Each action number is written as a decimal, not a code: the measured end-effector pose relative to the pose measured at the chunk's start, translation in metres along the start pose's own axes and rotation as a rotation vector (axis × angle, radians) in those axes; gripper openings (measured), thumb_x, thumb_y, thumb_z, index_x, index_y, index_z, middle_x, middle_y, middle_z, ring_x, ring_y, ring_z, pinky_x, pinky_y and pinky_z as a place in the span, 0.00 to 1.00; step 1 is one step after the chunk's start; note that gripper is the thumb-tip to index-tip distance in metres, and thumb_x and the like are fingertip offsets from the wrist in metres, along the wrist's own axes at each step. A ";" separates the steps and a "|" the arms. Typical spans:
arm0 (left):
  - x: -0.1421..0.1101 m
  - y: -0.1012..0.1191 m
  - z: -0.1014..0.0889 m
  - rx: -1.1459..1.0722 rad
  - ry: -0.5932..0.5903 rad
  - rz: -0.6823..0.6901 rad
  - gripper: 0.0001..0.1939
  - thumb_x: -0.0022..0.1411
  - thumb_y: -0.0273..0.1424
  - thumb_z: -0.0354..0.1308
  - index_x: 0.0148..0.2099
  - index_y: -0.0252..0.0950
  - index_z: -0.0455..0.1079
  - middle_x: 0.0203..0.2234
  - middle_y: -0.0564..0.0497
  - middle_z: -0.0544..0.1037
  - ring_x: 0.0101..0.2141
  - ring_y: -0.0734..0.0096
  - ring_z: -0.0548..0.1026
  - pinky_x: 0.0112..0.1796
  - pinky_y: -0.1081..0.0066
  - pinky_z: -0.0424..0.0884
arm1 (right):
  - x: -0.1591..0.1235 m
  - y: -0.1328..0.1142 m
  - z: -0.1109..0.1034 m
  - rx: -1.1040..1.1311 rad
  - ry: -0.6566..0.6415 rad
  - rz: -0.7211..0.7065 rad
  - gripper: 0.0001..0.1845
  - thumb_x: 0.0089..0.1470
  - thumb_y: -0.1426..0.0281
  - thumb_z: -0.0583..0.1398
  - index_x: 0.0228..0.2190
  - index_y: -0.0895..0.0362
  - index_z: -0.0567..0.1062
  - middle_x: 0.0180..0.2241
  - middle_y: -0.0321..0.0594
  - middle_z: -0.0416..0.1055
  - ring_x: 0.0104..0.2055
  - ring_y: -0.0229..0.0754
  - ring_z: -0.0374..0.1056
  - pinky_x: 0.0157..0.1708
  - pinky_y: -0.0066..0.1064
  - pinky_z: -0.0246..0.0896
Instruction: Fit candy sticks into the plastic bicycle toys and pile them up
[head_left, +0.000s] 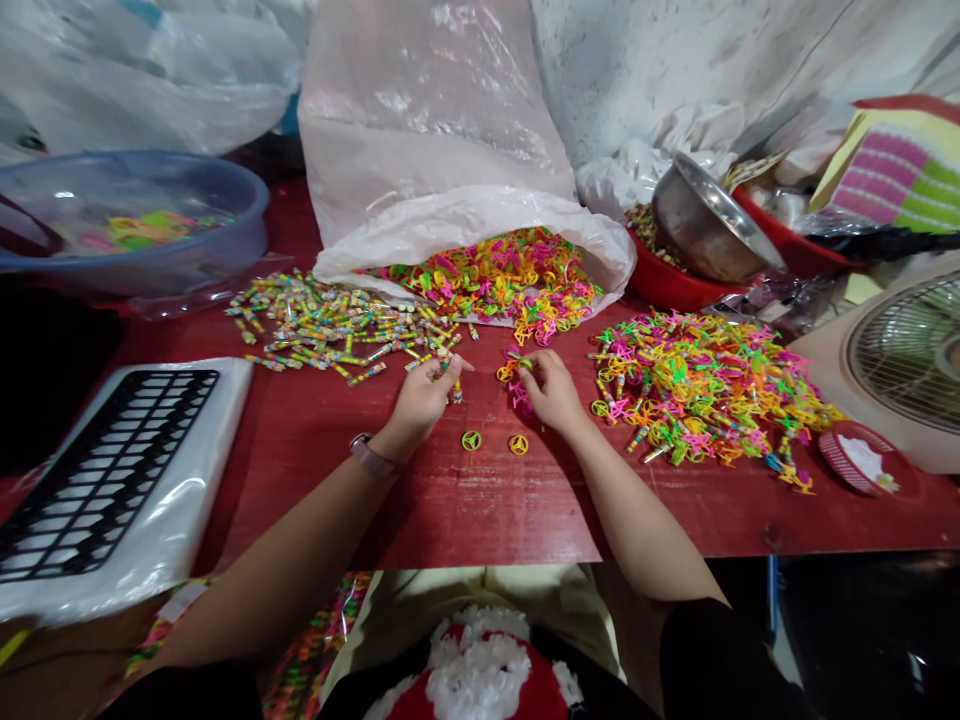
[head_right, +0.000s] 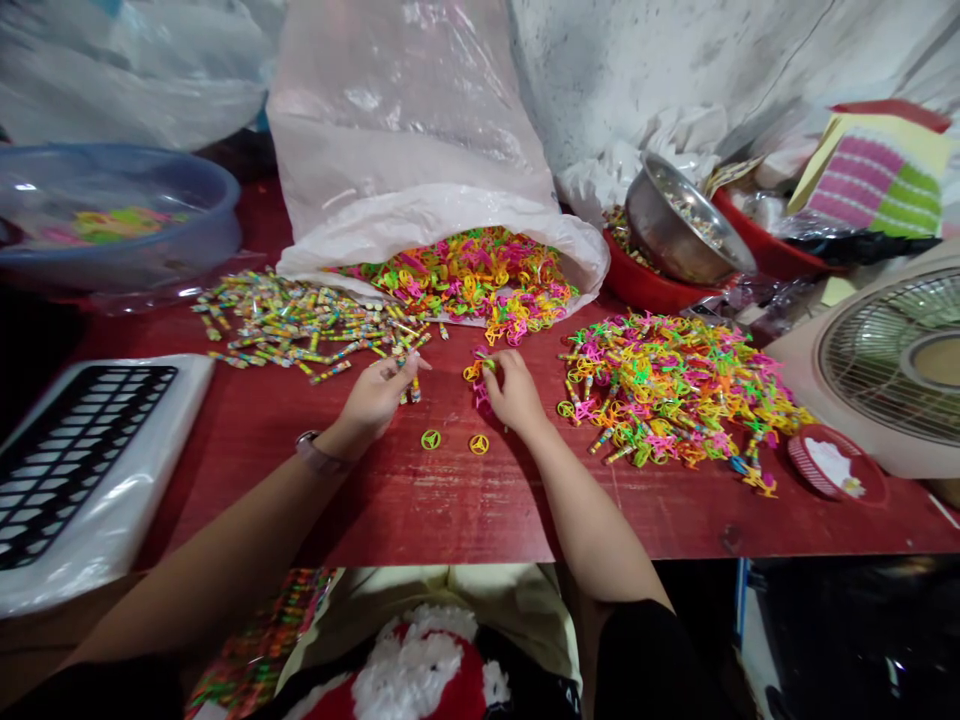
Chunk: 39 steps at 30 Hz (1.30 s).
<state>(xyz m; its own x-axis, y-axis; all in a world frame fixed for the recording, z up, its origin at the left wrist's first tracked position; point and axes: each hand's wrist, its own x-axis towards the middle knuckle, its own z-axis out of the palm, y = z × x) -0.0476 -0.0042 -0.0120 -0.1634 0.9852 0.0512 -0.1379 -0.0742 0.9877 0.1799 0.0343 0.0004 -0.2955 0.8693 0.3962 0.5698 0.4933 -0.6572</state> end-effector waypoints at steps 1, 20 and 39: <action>-0.001 0.002 0.000 0.004 -0.004 -0.005 0.28 0.57 0.58 0.66 0.35 0.35 0.77 0.17 0.57 0.66 0.19 0.78 0.62 0.21 0.75 0.58 | 0.001 0.001 -0.001 0.031 0.090 0.012 0.10 0.65 0.64 0.57 0.42 0.57 0.73 0.44 0.48 0.72 0.48 0.48 0.68 0.53 0.39 0.64; -0.006 0.000 0.011 -0.102 -0.132 -0.161 0.28 0.45 0.50 0.76 0.30 0.33 0.70 0.17 0.54 0.72 0.18 0.80 0.63 0.20 0.77 0.55 | 0.008 0.013 0.007 0.604 0.302 0.213 0.16 0.50 0.61 0.70 0.35 0.54 0.72 0.33 0.35 0.70 0.33 0.38 0.66 0.37 0.31 0.63; -0.016 0.004 0.018 0.002 -0.349 -0.059 0.28 0.57 0.56 0.67 0.36 0.33 0.69 0.20 0.57 0.69 0.21 0.78 0.62 0.24 0.74 0.58 | -0.004 -0.025 0.012 1.037 -0.059 0.349 0.32 0.47 0.62 0.74 0.54 0.50 0.76 0.29 0.28 0.65 0.30 0.33 0.61 0.33 0.26 0.60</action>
<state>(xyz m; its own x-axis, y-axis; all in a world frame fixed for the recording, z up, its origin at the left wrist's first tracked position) -0.0281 -0.0176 -0.0064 0.1884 0.9812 0.0412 -0.1353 -0.0156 0.9907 0.1571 0.0192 0.0076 -0.2955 0.9528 0.0702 -0.2842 -0.0175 -0.9586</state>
